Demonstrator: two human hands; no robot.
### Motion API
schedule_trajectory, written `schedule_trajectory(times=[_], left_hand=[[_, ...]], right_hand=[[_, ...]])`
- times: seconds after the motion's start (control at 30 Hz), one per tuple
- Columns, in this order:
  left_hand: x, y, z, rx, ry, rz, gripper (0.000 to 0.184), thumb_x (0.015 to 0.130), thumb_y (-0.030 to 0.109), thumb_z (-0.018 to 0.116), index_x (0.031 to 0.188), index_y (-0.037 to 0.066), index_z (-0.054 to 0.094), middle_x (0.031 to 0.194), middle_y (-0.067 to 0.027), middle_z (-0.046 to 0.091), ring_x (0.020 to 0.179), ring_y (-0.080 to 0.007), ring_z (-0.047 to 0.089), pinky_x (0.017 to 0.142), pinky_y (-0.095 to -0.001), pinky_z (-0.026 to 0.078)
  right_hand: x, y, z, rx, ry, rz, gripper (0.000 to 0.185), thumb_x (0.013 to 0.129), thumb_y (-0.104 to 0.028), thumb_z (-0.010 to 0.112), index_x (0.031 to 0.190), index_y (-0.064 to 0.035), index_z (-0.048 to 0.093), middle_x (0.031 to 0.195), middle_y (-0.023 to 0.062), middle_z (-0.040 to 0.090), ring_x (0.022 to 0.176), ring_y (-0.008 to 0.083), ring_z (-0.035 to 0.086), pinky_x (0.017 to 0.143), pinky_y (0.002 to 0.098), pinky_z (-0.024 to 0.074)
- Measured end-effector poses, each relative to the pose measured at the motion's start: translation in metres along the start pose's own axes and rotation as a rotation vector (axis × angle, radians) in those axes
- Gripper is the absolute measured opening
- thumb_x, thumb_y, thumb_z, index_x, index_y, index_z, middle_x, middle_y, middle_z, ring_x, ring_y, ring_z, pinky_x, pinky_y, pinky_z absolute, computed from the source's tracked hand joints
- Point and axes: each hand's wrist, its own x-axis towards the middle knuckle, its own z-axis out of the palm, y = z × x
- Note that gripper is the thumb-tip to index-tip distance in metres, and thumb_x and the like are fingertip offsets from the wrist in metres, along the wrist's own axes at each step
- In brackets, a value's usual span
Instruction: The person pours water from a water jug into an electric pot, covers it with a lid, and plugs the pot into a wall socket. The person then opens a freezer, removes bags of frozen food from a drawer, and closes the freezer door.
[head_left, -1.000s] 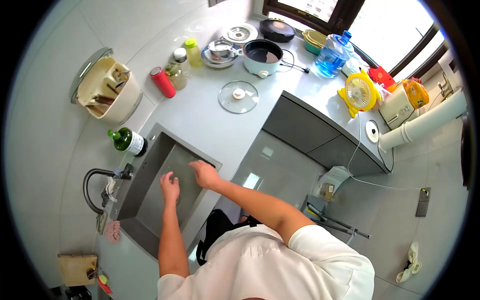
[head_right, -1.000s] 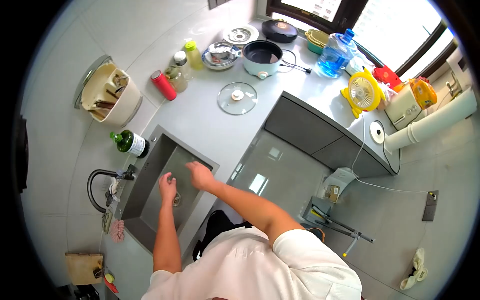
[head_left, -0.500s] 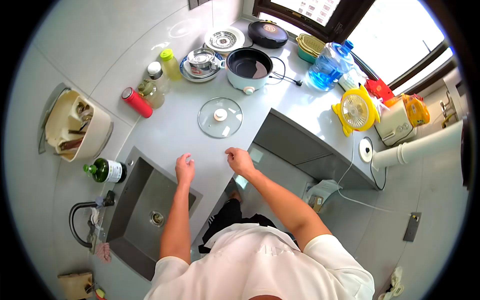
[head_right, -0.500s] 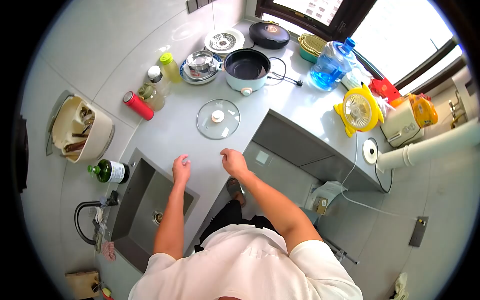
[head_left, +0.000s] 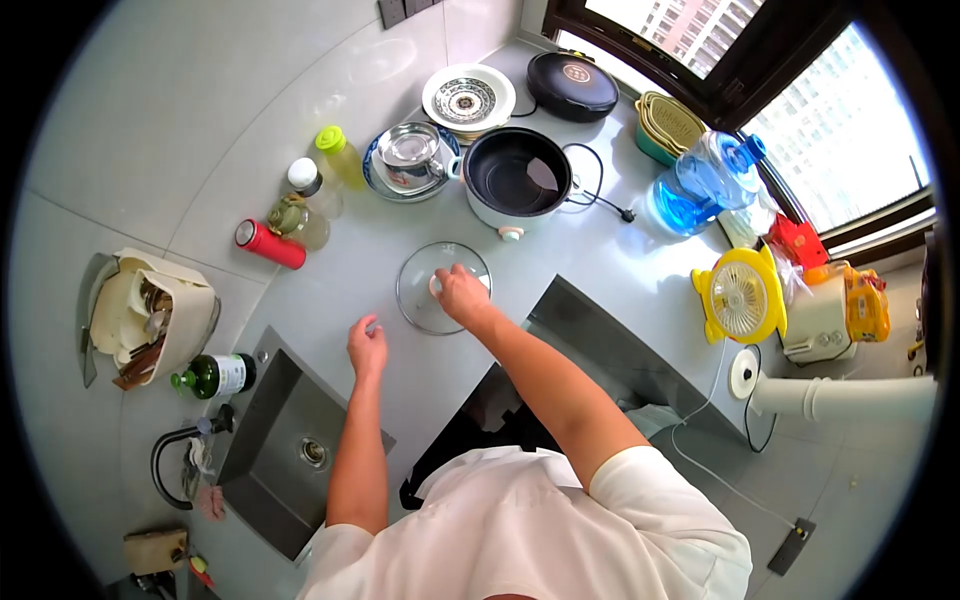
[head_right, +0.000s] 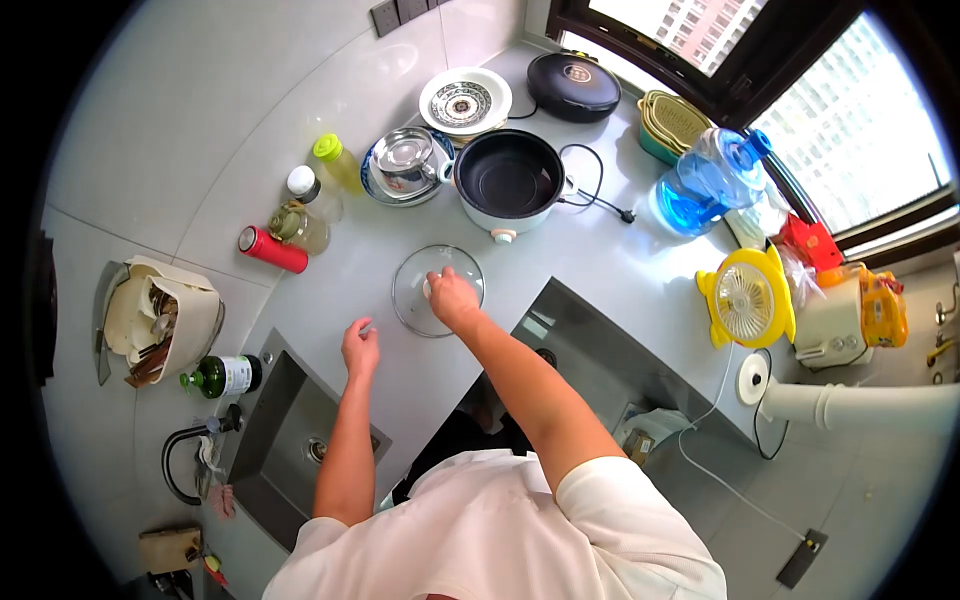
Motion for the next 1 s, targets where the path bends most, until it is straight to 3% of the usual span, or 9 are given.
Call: schedule_trajectory(times=[0.27,0.4,0.47,0.5,0.57,0.67,0.77,0.83,1.0], left_hand=[[-0.022,0.008,-0.003,-0.063,0.139,-0.211,0.028,0.096,0.01,0.071,0.124,0.009,0.073,0.121,-0.0114,0.07,0.096,-0.0229,0.069,0.09,-0.0382,0.057],[-0.033,0.037,0.004,-0.064,0.236,-0.269,0.028,0.096,0.01,0.071,0.124,0.007,0.072,0.122,-0.011,0.071,0.098,-0.0244,0.07,0.092,-0.039,0.057],[-0.025,0.05,0.016,-0.066,0.277,-0.249,0.027,0.096,0.01,0.07,0.123,0.007,0.073,0.122,-0.0114,0.072,0.1,-0.0252,0.07,0.093,-0.0388,0.057],[-0.018,0.053,0.027,-0.081,0.283,-0.2,0.027,0.096,0.01,0.07,0.122,0.006,0.073,0.121,-0.0121,0.074,0.103,-0.0254,0.071,0.094,-0.0381,0.056],[-0.007,0.072,0.044,-0.1,0.296,-0.155,0.027,0.095,0.01,0.07,0.122,0.006,0.073,0.119,-0.0128,0.075,0.105,-0.0256,0.071,0.096,-0.0375,0.056],[0.011,0.119,0.077,-0.203,0.24,-0.175,0.028,0.096,0.01,0.07,0.123,0.005,0.073,0.116,-0.0125,0.077,0.11,-0.0246,0.071,0.098,-0.0365,0.055],[0.032,0.155,0.103,-0.37,0.115,-0.201,0.03,0.098,0.012,0.069,0.126,0.004,0.073,0.11,-0.0086,0.076,0.1,-0.0203,0.071,0.088,-0.0346,0.057],[0.035,0.209,0.096,-0.482,-0.048,-0.283,0.029,0.104,0.013,0.064,0.13,0.005,0.071,0.109,-0.0034,0.072,0.089,-0.0125,0.067,0.071,-0.0287,0.055],[0.073,0.254,0.105,-0.518,-0.141,-0.269,0.029,0.106,0.016,0.063,0.133,0.005,0.071,0.115,-0.0045,0.073,0.09,-0.0129,0.068,0.071,-0.0293,0.055]], right_hand=[[0.027,0.026,-0.009,-0.073,-0.202,-0.192,0.031,0.089,-0.015,0.069,0.118,-0.0039,0.069,0.12,0.0218,0.066,0.106,0.0426,0.072,0.092,0.0509,0.0599],[-0.001,0.024,-0.071,0.015,-0.185,-0.316,0.037,0.084,-0.02,0.074,0.118,-0.0053,0.07,0.115,0.0176,0.068,0.105,0.039,0.072,0.09,0.0485,0.0603],[-0.012,0.022,-0.123,0.113,-0.023,-0.405,0.041,0.082,-0.021,0.077,0.12,-0.0084,0.072,0.113,0.0161,0.069,0.103,0.0384,0.072,0.089,0.0482,0.0605],[-0.01,0.028,-0.142,0.142,0.128,-0.469,0.035,0.081,-0.018,0.076,0.114,-0.0064,0.072,0.107,0.0178,0.067,0.094,0.039,0.072,0.084,0.0492,0.0605],[0.0,0.037,-0.199,0.12,0.141,-0.398,0.033,0.081,-0.019,0.077,0.112,-0.0069,0.073,0.106,0.0182,0.067,0.096,0.0395,0.072,0.085,0.0493,0.0604],[0.037,0.073,-0.24,0.101,0.27,-0.353,0.034,0.079,-0.016,0.077,0.111,-0.0055,0.075,0.108,0.0209,0.068,0.097,0.0416,0.071,0.087,0.0501,0.0601],[0.069,0.103,-0.256,0.061,0.31,-0.324,0.037,0.078,-0.013,0.077,0.114,-0.0042,0.075,0.109,0.0223,0.068,0.1,0.042,0.071,0.089,0.0493,0.0598],[0.088,0.114,-0.258,0.036,0.309,-0.296,0.037,0.079,-0.013,0.077,0.115,-0.0028,0.074,0.111,0.0228,0.068,0.102,0.0423,0.07,0.091,0.049,0.0595],[0.119,0.117,-0.253,0.017,0.278,-0.24,0.035,0.08,-0.013,0.077,0.114,-0.0021,0.073,0.111,0.0233,0.067,0.103,0.0425,0.07,0.091,0.0494,0.0592]])
